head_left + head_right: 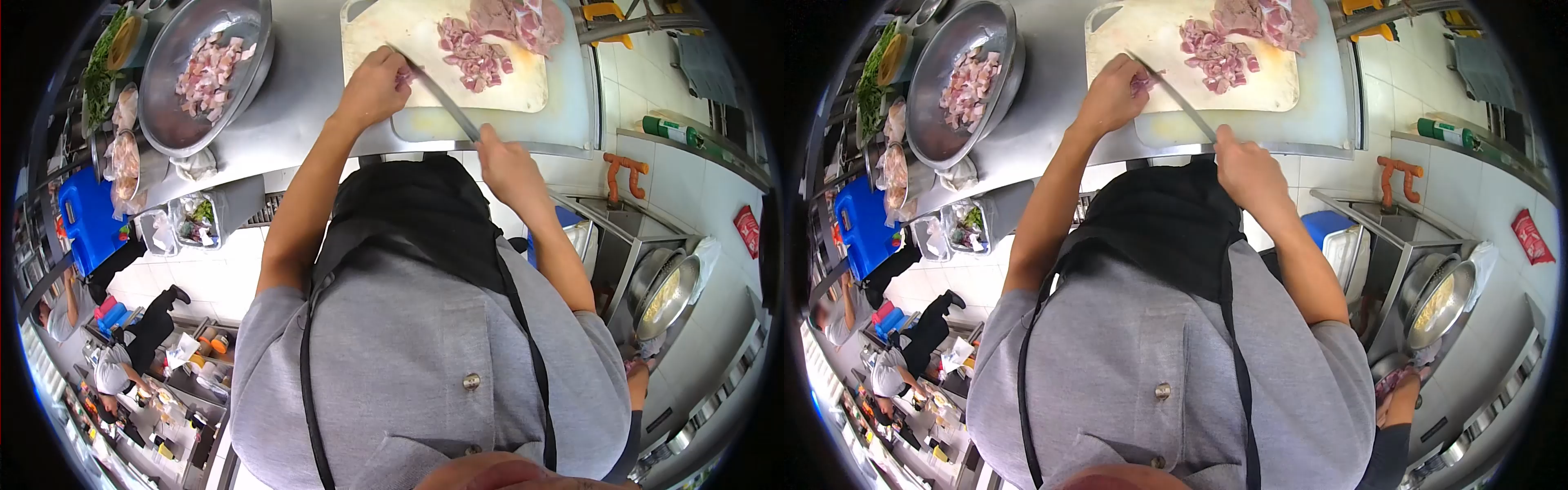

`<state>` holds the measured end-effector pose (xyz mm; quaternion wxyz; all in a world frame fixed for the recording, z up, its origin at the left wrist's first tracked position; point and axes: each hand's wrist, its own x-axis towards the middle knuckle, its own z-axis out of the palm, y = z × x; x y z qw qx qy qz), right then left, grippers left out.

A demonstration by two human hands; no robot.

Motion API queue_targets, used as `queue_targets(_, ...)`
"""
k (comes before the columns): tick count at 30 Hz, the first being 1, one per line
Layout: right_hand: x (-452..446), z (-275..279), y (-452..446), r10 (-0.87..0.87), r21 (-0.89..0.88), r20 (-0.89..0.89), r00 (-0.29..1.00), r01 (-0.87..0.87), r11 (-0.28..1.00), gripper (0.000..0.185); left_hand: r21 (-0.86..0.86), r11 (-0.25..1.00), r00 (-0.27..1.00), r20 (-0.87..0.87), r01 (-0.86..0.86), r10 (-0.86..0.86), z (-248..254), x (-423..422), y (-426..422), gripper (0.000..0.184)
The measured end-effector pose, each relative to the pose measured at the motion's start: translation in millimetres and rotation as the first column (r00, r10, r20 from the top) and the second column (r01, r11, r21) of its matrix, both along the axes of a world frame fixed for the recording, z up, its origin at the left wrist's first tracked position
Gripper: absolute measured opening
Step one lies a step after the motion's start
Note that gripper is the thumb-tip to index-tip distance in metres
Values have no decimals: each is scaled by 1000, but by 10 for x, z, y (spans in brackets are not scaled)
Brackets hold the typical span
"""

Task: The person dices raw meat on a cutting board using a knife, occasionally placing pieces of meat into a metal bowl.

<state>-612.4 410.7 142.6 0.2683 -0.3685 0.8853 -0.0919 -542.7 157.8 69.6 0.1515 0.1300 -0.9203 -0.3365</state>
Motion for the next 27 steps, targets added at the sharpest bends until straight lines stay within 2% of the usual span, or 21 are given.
queue_targets(2,-13,-448,-138,38,-140,-27,999,-42,989,16,-12,997,997,-15,74,-74,-85,-26,1,13)
queue_targets(5,-90,-407,-568,57,-182,-13,998,-59,982,19,-35,999,1000,-2,22,-22,-77,-18,22,13)
queue_targets(7,-66,-427,-386,46,-196,-14,999,-48,979,20,-50,999,1000,-21,8,-9,-95,-5,26,12)
queue_targets(9,-33,-375,-5,13,-110,94,995,-3,994,20,-58,998,998,-55,-19,16,-128,-10,34,11)
queue_targets(10,9,-278,146,20,-107,90,996,-11,994,20,-52,999,998,-62,-17,14,-140,11,55,11)
queue_targets(12,28,-135,332,-30,44,26,999,29,999,20,-54,998,997,-79,-22,18,-127,-10,33,11)
queue_targets(15,-97,-199,352,-97,7,0,995,97,995,22,-35,999,998,-58,-11,9,-128,21,30,12)
queue_targets(17,-110,-147,321,-78,-22,-23,997,78,997,21,83,996,996,-82,-20,27,-104,54,16,14)
queue_targets(18,-61,-102,266,-89,-55,-44,995,86,995,20,85,996,997,-78,-18,25,-84,89,11,14)
queue_targets(20,31,-77,153,-110,-89,-67,992,104,991,20,123,987,983,-141,-100,117,-4,117,-44,19)
queue_targets(22,118,-89,53,-95,-142,-62,993,86,986,18,128,984,983,-116,-128,143,134,190,-94,21)
queue_targets(24,203,-84,-46,-107,-127,0,994,106,986,19,131,978,980,-87,-165,177,149,220,-101,23)
queue_targets(26,275,-37,-134,-90,-89,74,993,96,991,20,75,995,992,-102,-69,77,118,186,-87,20)
queue_targets(27,294,-47,-140,-87,-88,73,994,93,992,20,77,994,991,-103,-72,80,73,152,-84,20)
